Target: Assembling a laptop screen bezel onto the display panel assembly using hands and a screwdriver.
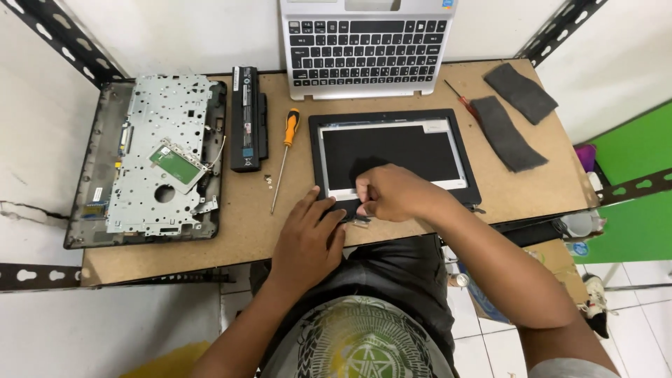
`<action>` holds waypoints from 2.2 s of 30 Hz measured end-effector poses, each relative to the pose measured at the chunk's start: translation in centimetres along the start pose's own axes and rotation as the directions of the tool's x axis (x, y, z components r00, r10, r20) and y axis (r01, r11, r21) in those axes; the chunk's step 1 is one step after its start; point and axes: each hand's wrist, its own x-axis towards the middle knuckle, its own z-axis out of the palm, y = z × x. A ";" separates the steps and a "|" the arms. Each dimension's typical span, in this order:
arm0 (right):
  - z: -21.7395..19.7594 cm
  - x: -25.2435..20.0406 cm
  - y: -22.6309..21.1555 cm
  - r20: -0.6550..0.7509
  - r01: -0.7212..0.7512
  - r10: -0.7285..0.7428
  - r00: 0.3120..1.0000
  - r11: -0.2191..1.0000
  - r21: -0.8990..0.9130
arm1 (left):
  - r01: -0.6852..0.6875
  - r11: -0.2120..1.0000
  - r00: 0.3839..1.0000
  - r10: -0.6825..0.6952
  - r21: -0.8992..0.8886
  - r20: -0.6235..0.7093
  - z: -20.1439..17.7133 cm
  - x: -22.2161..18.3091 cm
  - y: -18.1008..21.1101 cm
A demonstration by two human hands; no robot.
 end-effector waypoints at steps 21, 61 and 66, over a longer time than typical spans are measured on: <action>-0.9 0.3 -1.5 -0.122 0.156 -0.144 0.982 0.984 0.091 | -0.027 1.000 0.996 0.027 0.008 -0.087 0.6 -0.8 -0.3; -0.3 3.7 -6.0 0.086 0.067 -0.046 0.995 0.964 -0.256 | 0.081 0.957 0.945 -0.163 0.280 0.283 -2.5 0.0 0.7; 0.1 4.1 -6.2 0.064 0.095 -0.080 0.995 0.954 -0.286 | 0.015 0.955 0.961 -0.096 0.297 0.258 -2.6 0.6 0.4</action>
